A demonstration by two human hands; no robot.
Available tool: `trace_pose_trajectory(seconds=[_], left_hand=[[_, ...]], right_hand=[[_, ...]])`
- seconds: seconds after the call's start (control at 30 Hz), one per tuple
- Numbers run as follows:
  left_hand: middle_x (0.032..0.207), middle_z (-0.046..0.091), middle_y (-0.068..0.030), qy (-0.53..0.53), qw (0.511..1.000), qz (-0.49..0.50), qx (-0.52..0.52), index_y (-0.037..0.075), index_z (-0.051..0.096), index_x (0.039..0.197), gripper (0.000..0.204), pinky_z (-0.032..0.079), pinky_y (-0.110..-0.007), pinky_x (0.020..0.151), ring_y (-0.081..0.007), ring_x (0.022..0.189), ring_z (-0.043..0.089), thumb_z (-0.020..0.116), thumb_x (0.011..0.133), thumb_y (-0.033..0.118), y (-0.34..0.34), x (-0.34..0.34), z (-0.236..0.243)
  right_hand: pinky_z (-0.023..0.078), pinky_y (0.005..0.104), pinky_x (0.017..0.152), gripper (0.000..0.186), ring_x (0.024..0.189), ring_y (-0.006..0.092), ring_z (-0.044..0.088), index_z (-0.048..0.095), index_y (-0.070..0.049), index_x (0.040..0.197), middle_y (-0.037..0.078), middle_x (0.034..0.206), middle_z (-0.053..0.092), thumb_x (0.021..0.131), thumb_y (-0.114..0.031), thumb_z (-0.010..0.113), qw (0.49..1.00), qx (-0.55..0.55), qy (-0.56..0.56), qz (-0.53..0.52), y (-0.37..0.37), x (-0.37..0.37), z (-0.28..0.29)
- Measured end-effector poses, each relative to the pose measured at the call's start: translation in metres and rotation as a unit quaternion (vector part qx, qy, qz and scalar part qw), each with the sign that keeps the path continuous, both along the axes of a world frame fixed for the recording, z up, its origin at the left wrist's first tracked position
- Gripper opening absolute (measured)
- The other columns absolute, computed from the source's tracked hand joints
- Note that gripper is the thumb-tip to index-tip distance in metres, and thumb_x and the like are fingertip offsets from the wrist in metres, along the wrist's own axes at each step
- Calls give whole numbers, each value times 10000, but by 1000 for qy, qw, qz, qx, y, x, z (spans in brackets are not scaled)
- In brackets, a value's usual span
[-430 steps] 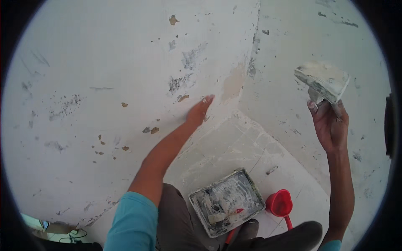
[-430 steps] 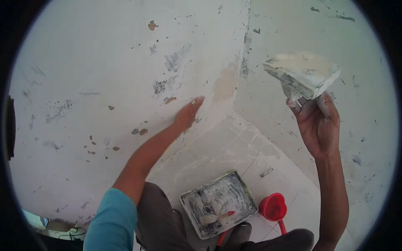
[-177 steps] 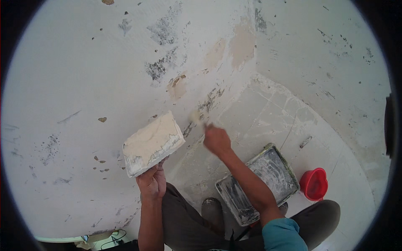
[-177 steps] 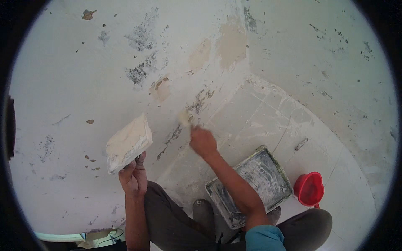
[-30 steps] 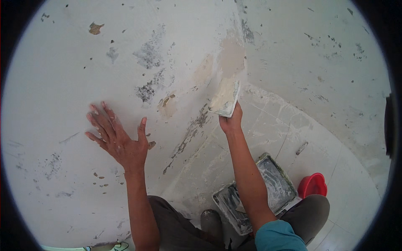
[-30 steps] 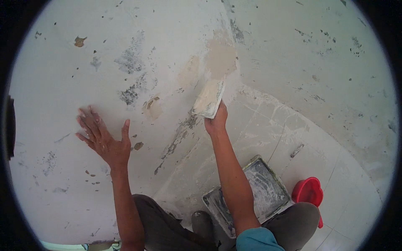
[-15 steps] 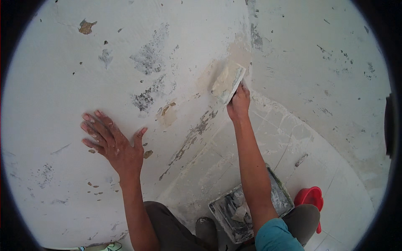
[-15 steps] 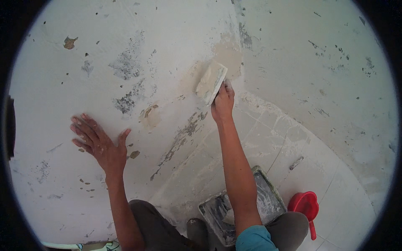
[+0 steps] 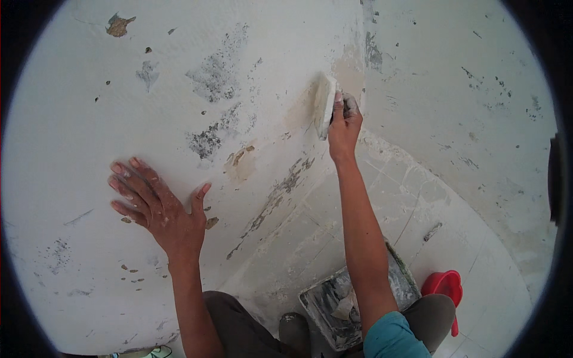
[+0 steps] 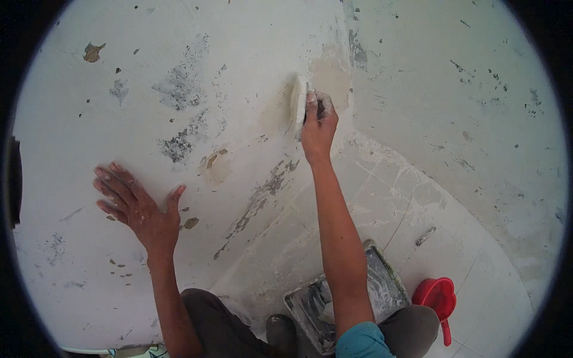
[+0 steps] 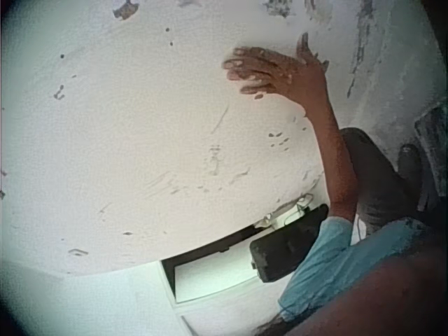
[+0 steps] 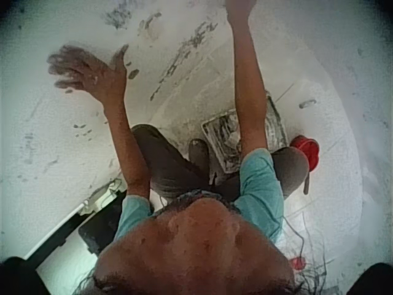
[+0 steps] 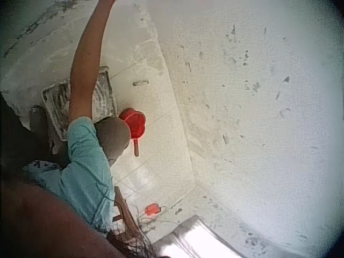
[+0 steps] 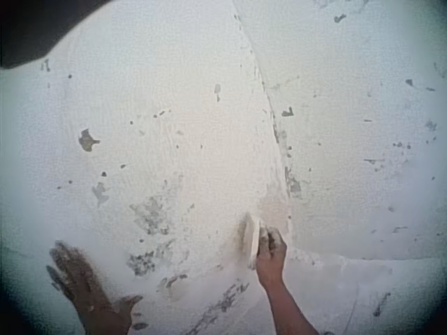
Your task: Applying plaster filler to patch holes in a wall.
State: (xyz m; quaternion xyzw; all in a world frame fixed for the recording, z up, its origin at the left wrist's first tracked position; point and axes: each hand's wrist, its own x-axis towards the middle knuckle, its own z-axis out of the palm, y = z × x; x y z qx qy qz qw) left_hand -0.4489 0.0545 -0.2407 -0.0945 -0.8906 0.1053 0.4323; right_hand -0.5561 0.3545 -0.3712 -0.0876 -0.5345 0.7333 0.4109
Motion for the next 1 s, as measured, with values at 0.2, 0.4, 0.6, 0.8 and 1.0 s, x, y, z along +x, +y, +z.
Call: trace_pose_trajectory(seconds=[0.2,0.4,0.6,0.8,1.0], left_hand=[[1654,-46,-248,-3,1000,7,-9,-2,47,1589,1152,-145,-571,1189,-416,1525,-125,618,843,665,0,0,-1],[1659,-40,-234,0,1000,-2,-3,4,44,1592,1151,-143,-571,1190,-410,1528,-122,609,843,671,-1,-1,0],[1662,-43,-222,-1,1000,18,-15,13,22,1593,1203,-86,-563,1209,-386,1535,-103,636,816,695,1,0,-1],[1661,-56,-223,0,999,29,-20,9,14,1591,1209,-90,-560,1210,-380,1535,-111,627,816,704,-2,0,-2],[1659,-37,-237,-6,1000,7,-9,-7,40,1588,1162,-134,-561,1196,-412,1527,-118,603,840,681,1,1,0]], right_hand=[[438,240,725,287,797,79,498,622,19,1035,29,878,616,1057,-257,547,992,75,-15,-98,-28,1,6],[445,243,668,259,759,74,525,637,28,1113,31,911,642,1059,-202,529,993,-38,57,96,-14,5,-12],[467,237,677,299,769,66,552,647,36,1084,29,907,655,1052,-247,557,979,-174,76,75,-1,6,-32],[455,258,689,272,750,82,523,632,9,1000,17,847,621,1039,-256,584,999,-1,1,-53,-10,3,-4],[452,274,674,219,736,106,515,614,14,971,48,801,602,1004,-202,621,987,81,-28,-138,-28,-5,15]])
